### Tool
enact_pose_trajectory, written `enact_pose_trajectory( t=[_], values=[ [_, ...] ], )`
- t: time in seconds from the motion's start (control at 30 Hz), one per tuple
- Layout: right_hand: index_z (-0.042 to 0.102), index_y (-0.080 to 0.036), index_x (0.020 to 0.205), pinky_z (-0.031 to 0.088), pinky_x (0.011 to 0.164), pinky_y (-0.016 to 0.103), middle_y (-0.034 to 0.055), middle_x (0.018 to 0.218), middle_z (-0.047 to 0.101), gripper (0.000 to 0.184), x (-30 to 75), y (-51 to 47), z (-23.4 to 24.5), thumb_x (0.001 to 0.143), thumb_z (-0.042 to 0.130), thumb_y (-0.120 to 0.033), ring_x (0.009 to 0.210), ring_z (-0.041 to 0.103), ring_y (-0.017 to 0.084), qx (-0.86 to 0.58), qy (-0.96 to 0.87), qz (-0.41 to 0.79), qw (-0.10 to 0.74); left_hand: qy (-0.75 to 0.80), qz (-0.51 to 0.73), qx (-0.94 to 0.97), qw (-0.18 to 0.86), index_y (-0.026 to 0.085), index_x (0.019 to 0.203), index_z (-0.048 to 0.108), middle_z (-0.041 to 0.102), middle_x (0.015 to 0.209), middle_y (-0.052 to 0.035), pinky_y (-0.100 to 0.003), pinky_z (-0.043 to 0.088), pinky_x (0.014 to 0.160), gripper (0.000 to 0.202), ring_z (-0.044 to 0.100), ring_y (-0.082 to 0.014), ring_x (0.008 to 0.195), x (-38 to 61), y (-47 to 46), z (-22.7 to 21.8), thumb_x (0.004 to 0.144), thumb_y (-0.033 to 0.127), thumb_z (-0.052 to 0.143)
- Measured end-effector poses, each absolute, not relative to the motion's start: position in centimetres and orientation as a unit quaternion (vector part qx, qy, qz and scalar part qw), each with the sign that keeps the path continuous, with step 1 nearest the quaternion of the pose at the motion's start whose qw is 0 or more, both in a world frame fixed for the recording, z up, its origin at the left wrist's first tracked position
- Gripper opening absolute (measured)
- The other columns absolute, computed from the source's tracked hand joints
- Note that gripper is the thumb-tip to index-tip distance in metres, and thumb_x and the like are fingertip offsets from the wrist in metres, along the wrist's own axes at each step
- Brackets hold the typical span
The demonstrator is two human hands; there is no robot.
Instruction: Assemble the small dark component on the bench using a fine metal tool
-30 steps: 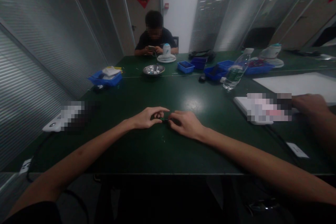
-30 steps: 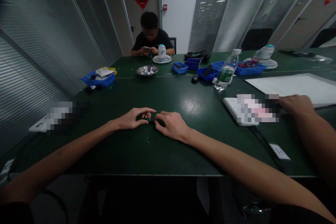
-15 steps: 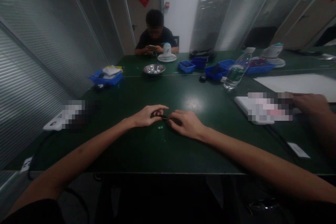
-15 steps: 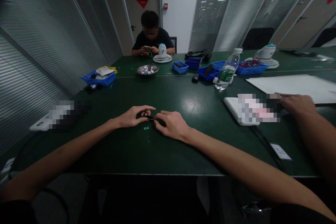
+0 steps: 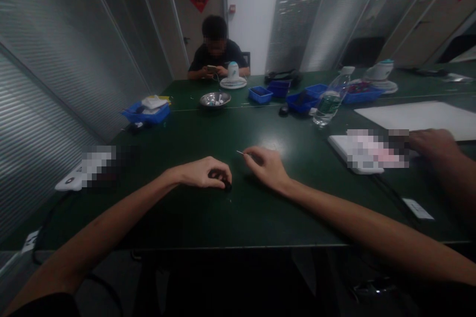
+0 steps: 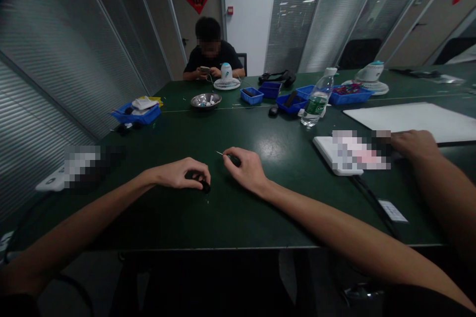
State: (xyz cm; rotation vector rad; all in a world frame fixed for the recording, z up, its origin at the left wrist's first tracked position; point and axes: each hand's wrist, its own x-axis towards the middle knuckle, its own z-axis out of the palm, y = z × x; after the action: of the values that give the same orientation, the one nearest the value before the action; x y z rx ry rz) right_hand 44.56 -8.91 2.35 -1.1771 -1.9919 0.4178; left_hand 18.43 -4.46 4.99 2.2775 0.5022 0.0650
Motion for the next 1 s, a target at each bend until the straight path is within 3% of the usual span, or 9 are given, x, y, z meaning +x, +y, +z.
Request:
enact_pose_trajectory(
  t=[0.4,0.6,0.87,1.0],
  values=[
    [0.072,-0.019,0.108,0.05,0.073,0.03,0.0053,0.1,0.074,0.022,44.7,-9.0,2.1,0.101,0.054,-0.031,0.083,0.067,0.018,-0.44,-0.803,0.165,0.367,0.49,0.179,0.837,0.166,0.021,0.116,0.07,0.07,0.116,-0.0081,-0.035,0.051,0.084,0.034,0.065,-0.0243,0.098,5.5,6.3,1.2,0.091,0.042,0.06],
    [0.071,-0.018,0.108,0.05,0.072,0.03,0.0049,0.097,0.074,0.021,44.6,-8.8,1.9,0.1,0.055,-0.029,0.079,0.066,0.017,-0.44,-0.807,0.157,0.361,0.558,0.21,0.802,0.05,0.02,0.116,0.069,0.07,0.12,-0.0117,-0.041,0.05,0.097,0.035,0.065,-0.029,0.11,1.3,7.9,-0.2,0.091,0.043,0.058],
    [0.071,-0.018,0.109,0.051,0.071,0.03,0.0058,0.099,0.074,0.023,44.6,-9.0,2.2,0.101,0.054,-0.031,0.081,0.066,0.018,-0.437,-0.814,0.159,0.347,0.591,0.174,0.787,-0.004,0.021,0.108,0.07,0.071,0.114,-0.0118,-0.041,0.05,0.092,0.032,0.064,-0.0313,0.107,1.2,7.6,0.2,0.09,0.043,0.058],
    [0.071,-0.019,0.109,0.051,0.071,0.031,0.0052,0.1,0.074,0.023,44.6,-8.9,1.9,0.102,0.054,-0.032,0.079,0.066,0.017,-0.435,-0.817,0.152,0.346,0.6,0.186,0.778,-0.026,0.021,0.11,0.072,0.072,0.113,-0.011,-0.043,0.049,0.094,0.03,0.065,-0.0316,0.106,0.3,7.7,0.1,0.089,0.034,0.055]
  ],
)
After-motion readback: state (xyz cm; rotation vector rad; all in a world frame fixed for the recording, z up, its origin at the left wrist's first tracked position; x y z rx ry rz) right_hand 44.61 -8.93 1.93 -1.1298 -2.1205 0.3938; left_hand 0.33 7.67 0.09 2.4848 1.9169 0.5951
